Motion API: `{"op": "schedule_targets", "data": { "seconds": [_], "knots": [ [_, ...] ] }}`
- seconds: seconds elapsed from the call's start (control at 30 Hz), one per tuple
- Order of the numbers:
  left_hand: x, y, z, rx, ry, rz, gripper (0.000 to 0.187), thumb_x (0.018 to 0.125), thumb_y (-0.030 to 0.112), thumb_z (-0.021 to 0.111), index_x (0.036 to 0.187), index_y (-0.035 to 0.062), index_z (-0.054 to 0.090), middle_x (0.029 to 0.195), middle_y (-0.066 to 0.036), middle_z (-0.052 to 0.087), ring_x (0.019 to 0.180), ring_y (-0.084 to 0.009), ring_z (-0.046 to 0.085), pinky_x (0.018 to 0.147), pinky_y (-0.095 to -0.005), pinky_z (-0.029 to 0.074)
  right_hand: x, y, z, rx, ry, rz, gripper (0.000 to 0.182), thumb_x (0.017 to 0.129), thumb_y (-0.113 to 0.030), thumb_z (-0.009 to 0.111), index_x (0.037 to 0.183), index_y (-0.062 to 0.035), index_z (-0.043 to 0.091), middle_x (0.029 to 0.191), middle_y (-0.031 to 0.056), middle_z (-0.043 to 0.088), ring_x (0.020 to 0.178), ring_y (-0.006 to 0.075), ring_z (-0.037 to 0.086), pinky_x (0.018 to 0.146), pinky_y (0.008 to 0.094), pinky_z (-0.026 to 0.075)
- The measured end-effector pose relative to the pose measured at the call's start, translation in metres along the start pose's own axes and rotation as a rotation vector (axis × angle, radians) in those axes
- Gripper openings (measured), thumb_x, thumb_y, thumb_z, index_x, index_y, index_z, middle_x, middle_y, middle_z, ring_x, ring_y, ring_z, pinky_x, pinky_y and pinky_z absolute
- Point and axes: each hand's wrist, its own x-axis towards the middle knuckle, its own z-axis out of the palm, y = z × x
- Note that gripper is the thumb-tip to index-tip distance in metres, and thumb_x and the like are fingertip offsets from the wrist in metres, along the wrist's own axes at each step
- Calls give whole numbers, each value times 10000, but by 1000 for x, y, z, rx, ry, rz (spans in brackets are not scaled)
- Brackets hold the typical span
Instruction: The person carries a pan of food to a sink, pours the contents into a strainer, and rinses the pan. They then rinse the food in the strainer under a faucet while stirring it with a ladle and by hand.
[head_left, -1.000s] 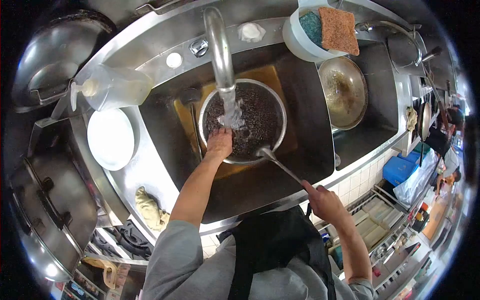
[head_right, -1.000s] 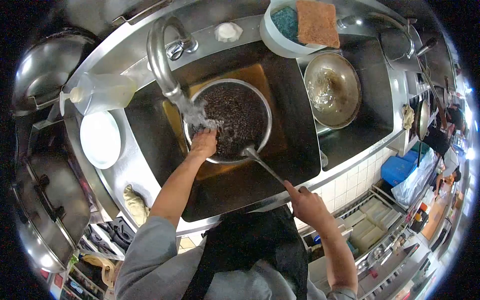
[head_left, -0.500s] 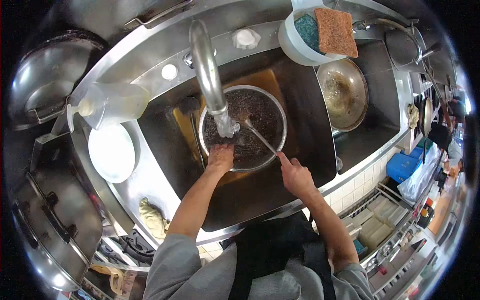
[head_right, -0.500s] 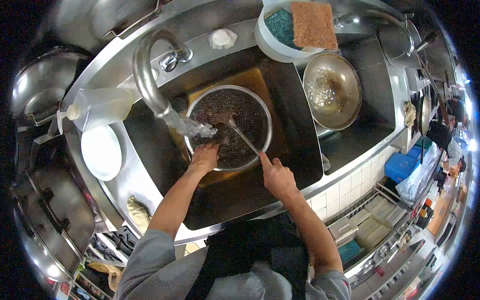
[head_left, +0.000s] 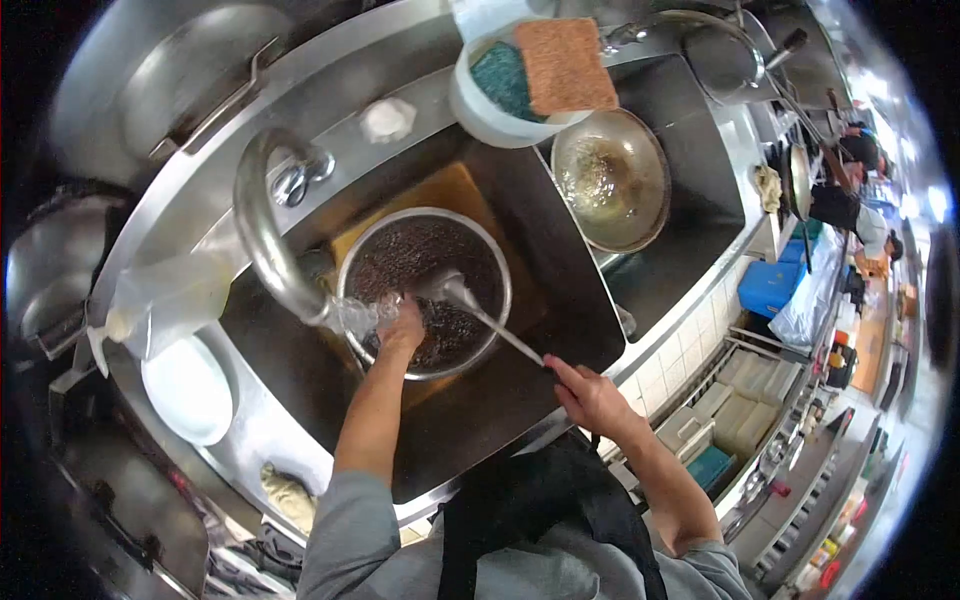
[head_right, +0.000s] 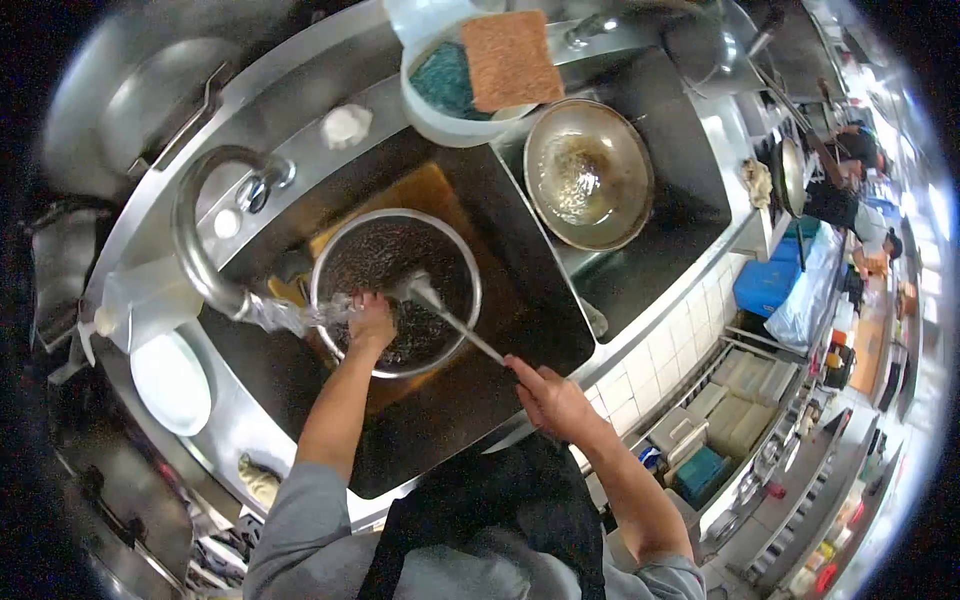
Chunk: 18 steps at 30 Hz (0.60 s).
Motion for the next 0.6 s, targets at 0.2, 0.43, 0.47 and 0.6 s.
{"op": "schedule_targets", "data": {
  "seconds": [0.2,0.43,0.47,0.6],
  "knots": [
    [-6,51,-61,0,-718,17,452,881,237,562,1298,64,591,1357,-169,558,1291,-296,509,1052,-442,408,-28,-10,-22,4,53,8,540,892,-82,599,1405,-95,433,785,184,620,660,363,650,592,462,542],
    [-34,29,-17,-59,-168,125,374,885,305,583,1184,94,660,1263,-159,618,1246,-328,537,1025,-466,396,-41,-13,-42,-6,148,-4,494,875,-75,619,1354,-113,507,772,166,618,663,355,648,591,441,537],
    [-43,21,-30,-45,-174,93,374,885,305,583,1184,94,660,1263,-159,618,1246,-328,537,1025,-466,396,-44,-12,-43,-19,140,16,507,868,-71,625,1357,-134,509,760,161,615,662,352,649,586,435,533],
    [-35,9,-67,-16,-466,27,486,878,367,593,1290,111,566,1276,-180,584,1216,-358,532,1039,-492,399,-38,-14,-39,55,119,72,501,871,-88,627,1355,-148,512,762,161,619,650,341,650,576,435,532]
  ]
}}
